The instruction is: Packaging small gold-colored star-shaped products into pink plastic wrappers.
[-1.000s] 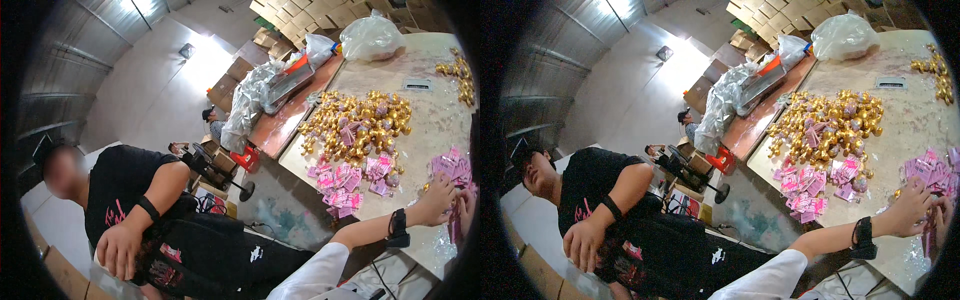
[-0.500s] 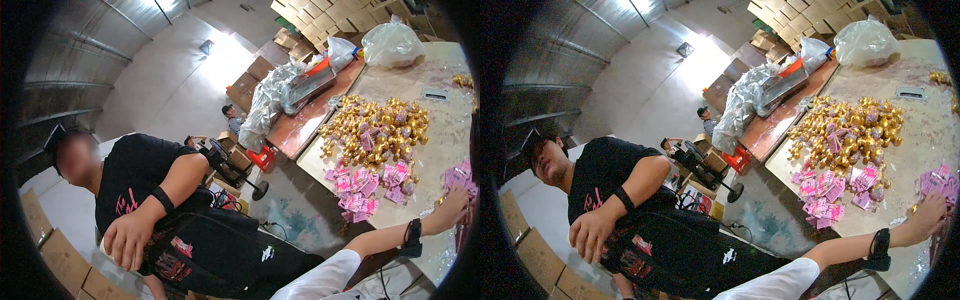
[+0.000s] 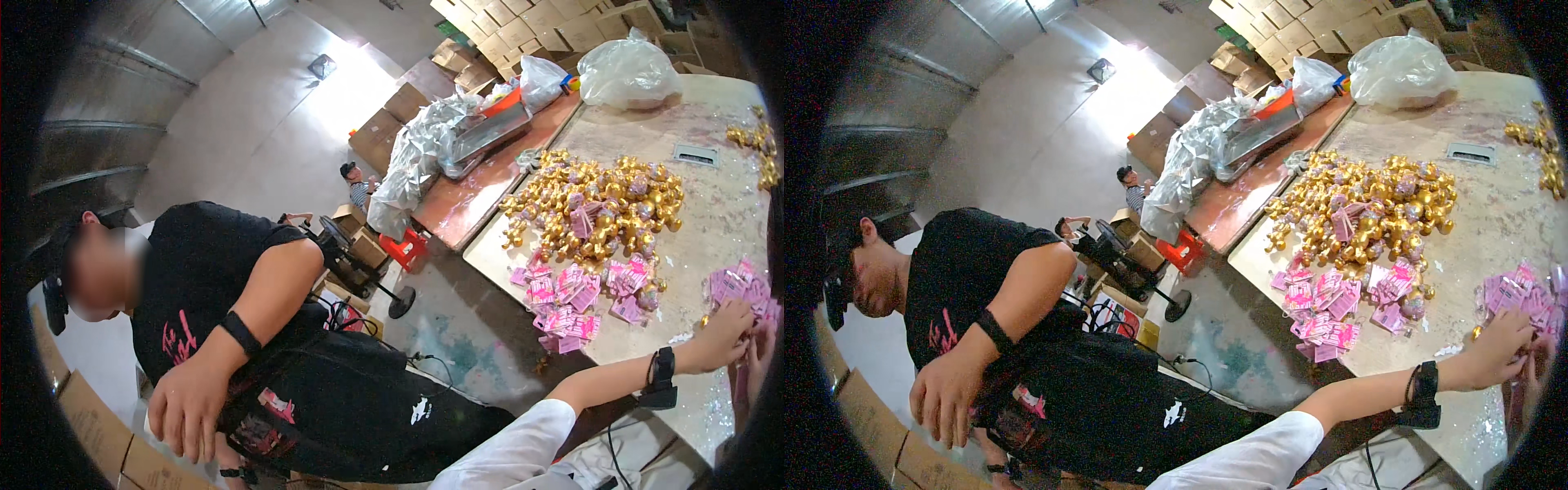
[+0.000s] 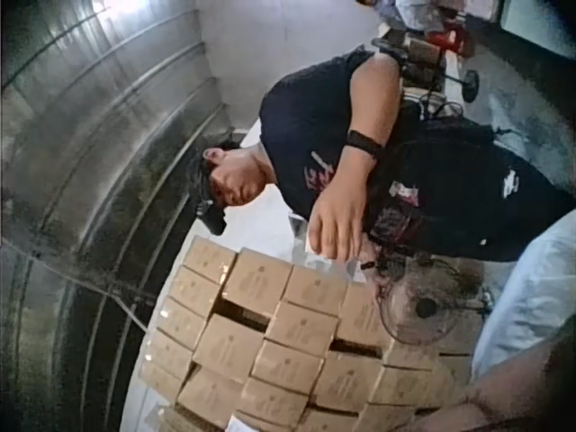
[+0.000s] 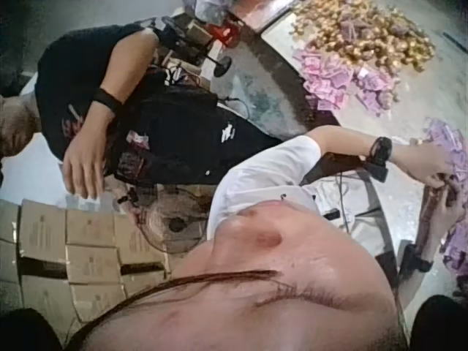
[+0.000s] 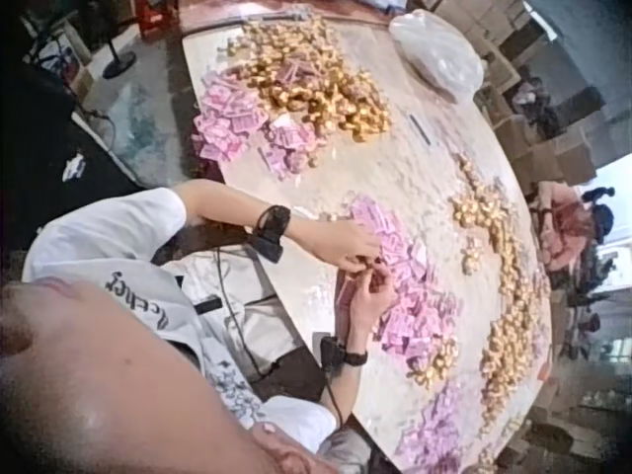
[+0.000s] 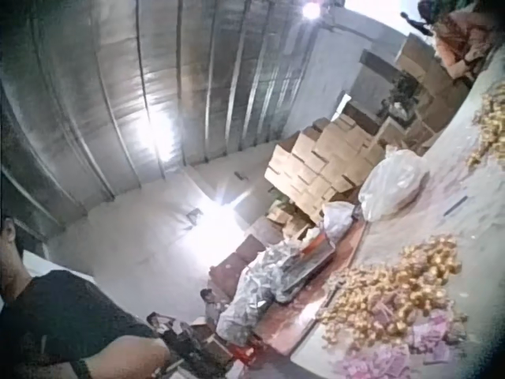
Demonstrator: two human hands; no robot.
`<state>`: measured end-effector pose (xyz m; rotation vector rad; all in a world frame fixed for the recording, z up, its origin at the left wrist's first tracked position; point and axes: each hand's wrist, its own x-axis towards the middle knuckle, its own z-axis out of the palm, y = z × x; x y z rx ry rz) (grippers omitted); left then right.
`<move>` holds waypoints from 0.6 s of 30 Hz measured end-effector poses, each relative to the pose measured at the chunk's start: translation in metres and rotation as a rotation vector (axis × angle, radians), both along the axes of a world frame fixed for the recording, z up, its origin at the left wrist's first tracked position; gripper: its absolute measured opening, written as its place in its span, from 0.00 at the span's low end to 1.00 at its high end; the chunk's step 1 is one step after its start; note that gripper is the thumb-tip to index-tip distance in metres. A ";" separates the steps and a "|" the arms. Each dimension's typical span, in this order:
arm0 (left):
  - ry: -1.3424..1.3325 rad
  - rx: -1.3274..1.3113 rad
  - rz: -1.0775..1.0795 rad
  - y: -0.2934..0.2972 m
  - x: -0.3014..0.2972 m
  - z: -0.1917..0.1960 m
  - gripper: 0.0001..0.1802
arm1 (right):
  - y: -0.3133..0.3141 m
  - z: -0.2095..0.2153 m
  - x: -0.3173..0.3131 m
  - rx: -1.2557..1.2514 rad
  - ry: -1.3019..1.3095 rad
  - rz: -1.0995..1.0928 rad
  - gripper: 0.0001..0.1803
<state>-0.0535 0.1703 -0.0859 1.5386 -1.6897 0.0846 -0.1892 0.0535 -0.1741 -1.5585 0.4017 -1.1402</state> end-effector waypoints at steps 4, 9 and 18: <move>0.128 0.045 -0.043 0.003 0.002 0.002 0.14 | 0.001 -0.018 -0.002 0.002 0.081 -0.037 0.10; 0.232 0.017 -0.109 0.000 0.009 -0.005 0.14 | -0.003 -0.030 -0.015 -0.009 0.202 -0.054 0.11; 0.363 0.053 -0.175 0.011 0.016 0.010 0.16 | 0.017 0.071 -0.015 -0.049 0.316 0.266 0.10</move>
